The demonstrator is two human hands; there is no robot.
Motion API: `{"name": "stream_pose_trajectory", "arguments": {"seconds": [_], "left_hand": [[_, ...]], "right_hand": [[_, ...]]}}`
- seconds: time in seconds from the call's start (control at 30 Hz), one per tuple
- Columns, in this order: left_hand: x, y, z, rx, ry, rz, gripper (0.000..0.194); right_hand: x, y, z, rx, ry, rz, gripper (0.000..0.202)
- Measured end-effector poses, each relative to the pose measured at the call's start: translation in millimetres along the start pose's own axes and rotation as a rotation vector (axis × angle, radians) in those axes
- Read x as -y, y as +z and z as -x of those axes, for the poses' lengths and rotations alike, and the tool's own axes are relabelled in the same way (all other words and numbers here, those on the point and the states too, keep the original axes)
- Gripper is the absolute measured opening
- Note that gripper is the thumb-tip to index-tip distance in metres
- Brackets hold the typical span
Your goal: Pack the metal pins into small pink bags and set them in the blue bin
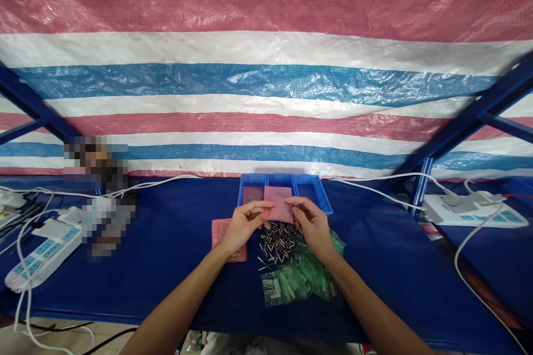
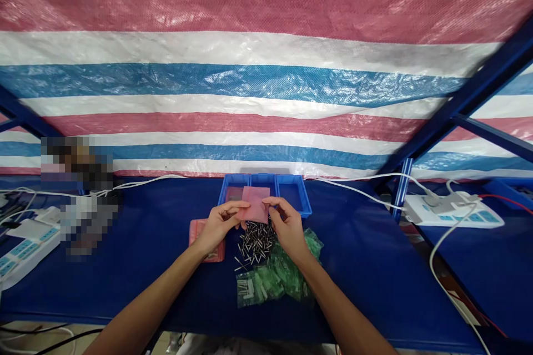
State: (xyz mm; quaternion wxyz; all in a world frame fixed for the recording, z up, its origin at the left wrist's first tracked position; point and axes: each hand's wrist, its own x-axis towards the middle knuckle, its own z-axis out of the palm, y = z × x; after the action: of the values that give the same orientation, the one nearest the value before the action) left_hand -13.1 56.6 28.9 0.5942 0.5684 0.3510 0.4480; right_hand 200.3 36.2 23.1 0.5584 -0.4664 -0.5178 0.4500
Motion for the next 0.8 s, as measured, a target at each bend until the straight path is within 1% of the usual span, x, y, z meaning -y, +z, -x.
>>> {"name": "stream_pose_trajectory", "arguments": {"seconds": [0.13, 0.27, 0.33, 0.4, 0.5, 0.6, 0.63, 0.73, 0.8], "left_hand": [[1.0, -1.7, -0.4, -0.037, -0.036, 0.043, 0.044], [4.6, -3.4, -1.7, -0.076, -0.056, 0.057, 0.041], [6.5, -3.7, -2.4, -0.103, -0.058, 0.082, 0.040], [8.2, -3.5, -3.0, -0.111, -0.057, 0.119, 0.042], [9.7, -2.9, -3.2, -0.098, -0.068, 0.163, 0.042], [9.6, -3.1, -3.2, -0.082, -0.087, 0.201, 0.043], [9.0, -3.3, -3.3, -0.067, -0.096, 0.204, 0.043], [6.6, -3.9, -4.1, -0.018, -0.112, 0.191, 0.043], [5.3, -3.6, -4.5, -0.021, -0.108, 0.195, 0.043]], "right_hand": [[2.4, 2.6, 1.0, 0.028, -0.041, 0.035, 0.026], [0.4, 3.3, 0.2, 0.023, -0.140, 0.106, 0.022], [-0.5, 3.2, 0.0, 0.020, -0.161, 0.104, 0.022], [-0.7, 3.8, 0.3, 0.040, -0.128, 0.061, 0.022], [-0.5, 5.8, 1.2, 0.078, -0.046, -0.076, 0.023], [0.5, 7.1, 1.9, 0.106, 0.005, -0.197, 0.029], [1.1, 7.0, 1.9, 0.104, 0.004, -0.195, 0.029], [3.6, 5.2, 2.0, 0.078, -0.032, -0.084, 0.020], [4.8, 3.5, 2.1, 0.074, -0.023, -0.041, 0.021]]}}
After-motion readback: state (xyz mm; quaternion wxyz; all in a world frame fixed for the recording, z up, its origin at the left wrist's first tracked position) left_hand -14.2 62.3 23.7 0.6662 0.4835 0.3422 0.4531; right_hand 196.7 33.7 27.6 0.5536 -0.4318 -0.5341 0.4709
